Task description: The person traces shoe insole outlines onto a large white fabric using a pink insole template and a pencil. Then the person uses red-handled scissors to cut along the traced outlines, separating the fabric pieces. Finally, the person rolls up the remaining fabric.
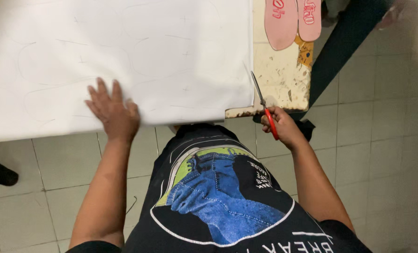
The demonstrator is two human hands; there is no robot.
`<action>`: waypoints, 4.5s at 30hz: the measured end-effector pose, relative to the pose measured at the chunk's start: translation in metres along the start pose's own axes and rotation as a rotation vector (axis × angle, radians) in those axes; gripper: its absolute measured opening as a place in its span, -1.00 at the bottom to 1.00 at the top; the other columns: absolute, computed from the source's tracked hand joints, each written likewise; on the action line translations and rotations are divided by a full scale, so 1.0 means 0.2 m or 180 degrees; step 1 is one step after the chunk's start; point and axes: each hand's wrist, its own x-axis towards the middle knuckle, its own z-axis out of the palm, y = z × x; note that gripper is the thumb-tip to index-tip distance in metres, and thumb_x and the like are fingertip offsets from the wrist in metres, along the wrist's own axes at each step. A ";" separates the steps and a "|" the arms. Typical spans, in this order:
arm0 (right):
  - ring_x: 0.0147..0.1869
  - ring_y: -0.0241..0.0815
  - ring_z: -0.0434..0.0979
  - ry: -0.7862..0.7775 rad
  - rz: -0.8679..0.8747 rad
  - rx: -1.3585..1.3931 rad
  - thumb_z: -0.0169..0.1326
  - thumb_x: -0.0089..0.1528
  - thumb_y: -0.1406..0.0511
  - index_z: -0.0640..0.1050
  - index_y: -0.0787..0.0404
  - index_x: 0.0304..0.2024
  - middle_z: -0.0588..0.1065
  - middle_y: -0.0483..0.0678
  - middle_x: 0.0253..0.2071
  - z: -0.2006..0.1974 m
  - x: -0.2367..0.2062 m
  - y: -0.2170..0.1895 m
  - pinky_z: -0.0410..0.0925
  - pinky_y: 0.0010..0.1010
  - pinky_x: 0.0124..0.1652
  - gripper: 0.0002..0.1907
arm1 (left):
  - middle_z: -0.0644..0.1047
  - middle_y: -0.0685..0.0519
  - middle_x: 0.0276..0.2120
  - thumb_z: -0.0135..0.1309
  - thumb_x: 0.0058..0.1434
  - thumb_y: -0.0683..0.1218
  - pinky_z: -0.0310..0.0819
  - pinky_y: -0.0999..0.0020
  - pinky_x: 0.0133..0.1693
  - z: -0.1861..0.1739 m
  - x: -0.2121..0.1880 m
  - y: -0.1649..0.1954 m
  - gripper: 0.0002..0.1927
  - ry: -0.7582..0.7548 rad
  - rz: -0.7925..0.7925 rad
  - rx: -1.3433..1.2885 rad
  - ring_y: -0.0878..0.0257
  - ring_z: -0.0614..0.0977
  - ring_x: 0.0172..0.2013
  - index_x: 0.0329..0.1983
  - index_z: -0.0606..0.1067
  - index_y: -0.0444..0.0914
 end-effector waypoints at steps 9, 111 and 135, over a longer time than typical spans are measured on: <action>-0.27 -0.25 0.54 -0.0881 0.0020 0.0410 -0.01 0.37 0.10 0.43 0.27 0.05 0.51 -0.06 -0.24 -0.11 0.18 -0.07 0.44 -0.38 -0.22 -0.62 | 0.19 -0.12 0.44 0.26 0.04 0.25 -0.34 -0.42 0.38 0.24 -0.22 0.78 -0.26 -0.0647 0.1717 -0.0487 -0.09 0.08 0.46 0.28 0.45 -0.08; -0.52 -0.37 0.43 0.0140 -0.0132 0.1725 0.12 0.31 0.01 0.52 0.14 -0.09 0.44 -0.19 -0.46 0.61 -0.20 0.14 0.34 -0.54 -0.48 -0.64 | 0.59 0.13 -0.17 0.07 0.15 -0.22 0.36 0.19 0.03 0.15 -0.28 0.90 -0.85 -0.0238 0.2890 -0.1340 0.15 0.58 -0.08 -0.24 0.56 -0.16; -0.52 -0.36 0.36 0.0310 -0.0142 0.1779 0.10 0.29 -0.01 0.53 0.14 -0.13 0.37 -0.18 -0.46 0.58 0.00 -0.03 0.29 -0.54 -0.53 -0.62 | 0.60 0.11 -0.20 0.11 0.14 -0.17 0.40 0.17 -0.06 0.15 -0.21 0.89 -0.91 -0.0817 0.2906 -0.1401 0.11 0.59 -0.15 -0.30 0.59 -0.17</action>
